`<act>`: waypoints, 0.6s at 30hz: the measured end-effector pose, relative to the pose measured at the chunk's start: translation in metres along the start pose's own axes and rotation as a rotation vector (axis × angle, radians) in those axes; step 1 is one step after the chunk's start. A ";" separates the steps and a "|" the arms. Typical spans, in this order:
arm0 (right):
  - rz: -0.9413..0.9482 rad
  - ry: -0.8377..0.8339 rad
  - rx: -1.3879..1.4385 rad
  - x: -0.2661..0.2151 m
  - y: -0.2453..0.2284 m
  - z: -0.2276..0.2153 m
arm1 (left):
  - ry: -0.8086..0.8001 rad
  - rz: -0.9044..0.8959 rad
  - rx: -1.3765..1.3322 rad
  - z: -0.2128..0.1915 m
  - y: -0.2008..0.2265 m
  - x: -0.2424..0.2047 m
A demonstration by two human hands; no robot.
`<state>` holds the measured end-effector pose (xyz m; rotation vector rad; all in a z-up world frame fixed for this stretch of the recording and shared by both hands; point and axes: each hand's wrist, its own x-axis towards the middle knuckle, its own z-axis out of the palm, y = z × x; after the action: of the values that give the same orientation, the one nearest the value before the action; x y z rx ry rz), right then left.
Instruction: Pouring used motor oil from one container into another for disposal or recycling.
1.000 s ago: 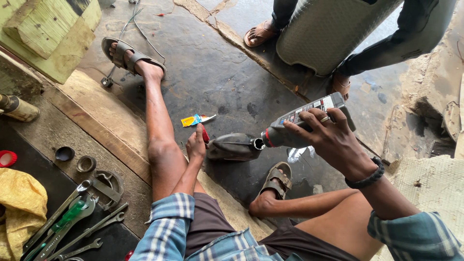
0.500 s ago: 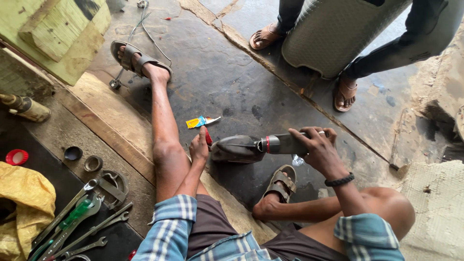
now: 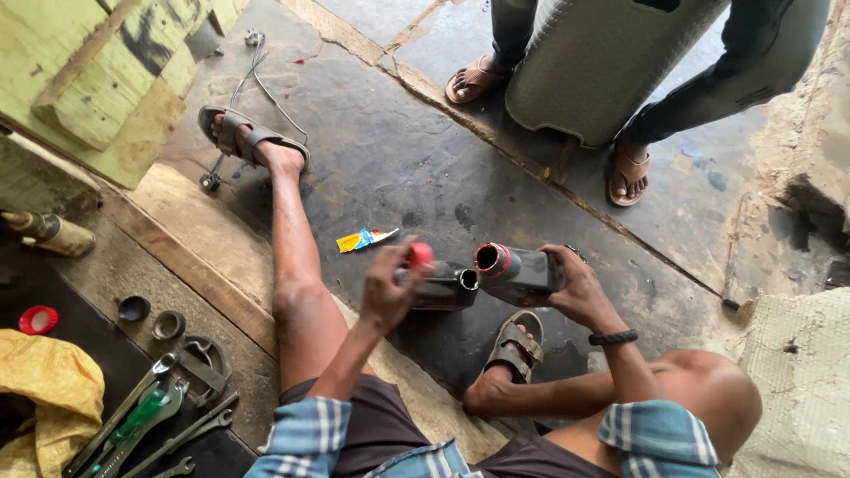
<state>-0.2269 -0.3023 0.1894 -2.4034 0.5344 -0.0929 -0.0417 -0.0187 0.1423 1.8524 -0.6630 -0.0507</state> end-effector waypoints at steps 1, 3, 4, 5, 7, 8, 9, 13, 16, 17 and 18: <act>0.009 0.019 0.050 0.000 -0.009 -0.002 | -0.052 0.109 0.046 -0.001 0.022 0.005; 0.016 0.041 0.104 -0.001 -0.022 -0.005 | -0.105 0.222 0.095 0.001 0.058 0.016; -0.054 0.076 0.100 -0.002 -0.025 -0.005 | -0.159 0.275 0.189 0.005 0.072 0.023; -0.125 0.115 0.095 -0.002 -0.029 -0.006 | -0.213 0.330 0.285 0.008 0.085 0.031; -0.134 0.129 0.139 -0.003 -0.037 -0.009 | -0.271 0.336 0.323 0.009 0.096 0.042; -0.142 0.136 0.178 -0.003 -0.041 -0.011 | -0.328 0.333 0.357 0.011 0.102 0.048; -0.136 0.148 0.185 -0.004 -0.042 -0.012 | -0.338 0.344 0.360 0.010 0.110 0.053; -0.173 0.176 0.184 -0.008 -0.044 -0.014 | -0.492 0.361 0.429 0.007 0.130 0.066; -0.154 0.145 0.219 -0.009 -0.044 -0.015 | -0.568 0.463 0.411 0.001 0.125 0.076; -0.130 0.117 0.242 -0.009 -0.044 -0.016 | -0.596 0.548 0.364 -0.002 0.122 0.080; -0.128 0.119 0.244 -0.010 -0.045 -0.016 | -0.599 0.549 0.365 -0.002 0.118 0.083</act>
<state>-0.2235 -0.2767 0.2303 -2.2002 0.3968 -0.3394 -0.0199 -0.0823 0.2702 1.9368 -1.6722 -0.1325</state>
